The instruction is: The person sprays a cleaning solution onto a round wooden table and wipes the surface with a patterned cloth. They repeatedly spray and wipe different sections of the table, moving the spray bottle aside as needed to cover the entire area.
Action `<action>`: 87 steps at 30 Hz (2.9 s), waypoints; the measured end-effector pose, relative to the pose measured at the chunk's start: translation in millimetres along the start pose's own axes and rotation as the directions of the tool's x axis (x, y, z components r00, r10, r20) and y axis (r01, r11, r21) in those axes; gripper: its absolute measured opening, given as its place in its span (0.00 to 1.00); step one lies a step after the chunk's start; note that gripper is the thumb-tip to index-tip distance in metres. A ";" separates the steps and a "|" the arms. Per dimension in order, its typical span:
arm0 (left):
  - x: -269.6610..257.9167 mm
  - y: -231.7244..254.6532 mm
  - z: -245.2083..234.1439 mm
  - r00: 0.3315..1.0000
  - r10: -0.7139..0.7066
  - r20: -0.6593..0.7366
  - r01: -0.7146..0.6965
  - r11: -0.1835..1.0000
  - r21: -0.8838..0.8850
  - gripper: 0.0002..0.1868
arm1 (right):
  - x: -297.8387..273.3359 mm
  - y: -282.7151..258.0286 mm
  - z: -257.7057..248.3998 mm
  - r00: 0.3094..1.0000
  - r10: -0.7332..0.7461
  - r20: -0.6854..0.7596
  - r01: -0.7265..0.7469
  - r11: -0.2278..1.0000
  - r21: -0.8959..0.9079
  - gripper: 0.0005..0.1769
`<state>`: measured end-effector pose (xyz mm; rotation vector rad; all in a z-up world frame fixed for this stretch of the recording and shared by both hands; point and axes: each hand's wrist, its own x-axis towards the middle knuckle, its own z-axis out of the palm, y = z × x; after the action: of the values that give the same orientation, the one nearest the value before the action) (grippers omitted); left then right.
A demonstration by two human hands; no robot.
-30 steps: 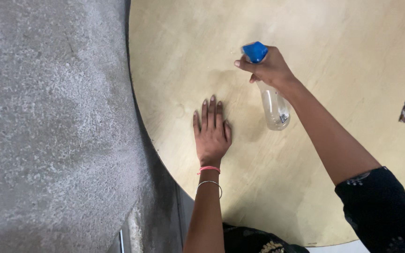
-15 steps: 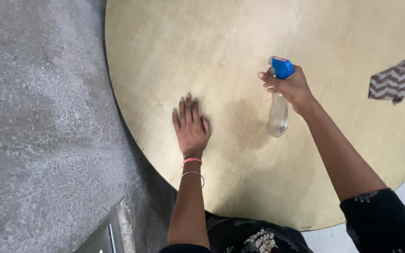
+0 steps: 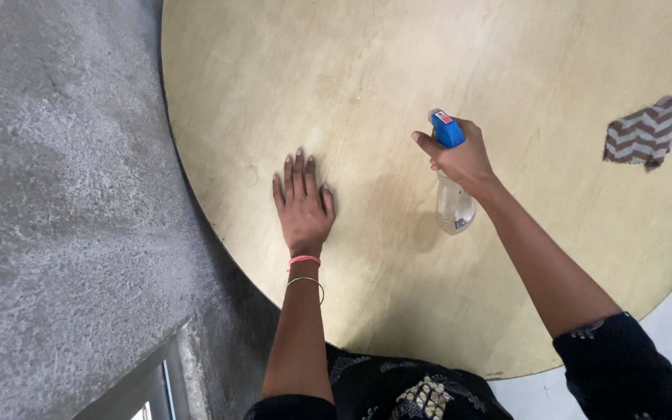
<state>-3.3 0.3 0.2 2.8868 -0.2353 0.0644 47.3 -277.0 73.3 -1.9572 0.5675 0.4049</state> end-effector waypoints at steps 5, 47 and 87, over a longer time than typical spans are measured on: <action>0.7 0.8 0.3 0.999 -0.022 0.023 0.022 1.000 0.008 0.31 | 18.3 -15.9 12.4 0.995 0.031 0.099 -0.045 0.989 0.141 0.18; -3.6 0.0 0.6 1.000 0.014 -0.004 -0.014 1.000 0.014 0.31 | -106.0 70.6 89.0 0.957 0.217 0.192 -0.237 0.968 0.084 0.20; 3.0 0.3 0.2 0.999 -0.021 0.040 0.021 1.000 0.005 0.31 | 134.2 60.0 -39.7 0.957 0.194 -0.214 -0.190 0.981 0.042 0.23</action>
<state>-0.4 -0.5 0.2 2.8969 -0.2121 0.0031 127.3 -363.7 -23.0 -1.9452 0.9044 0.3044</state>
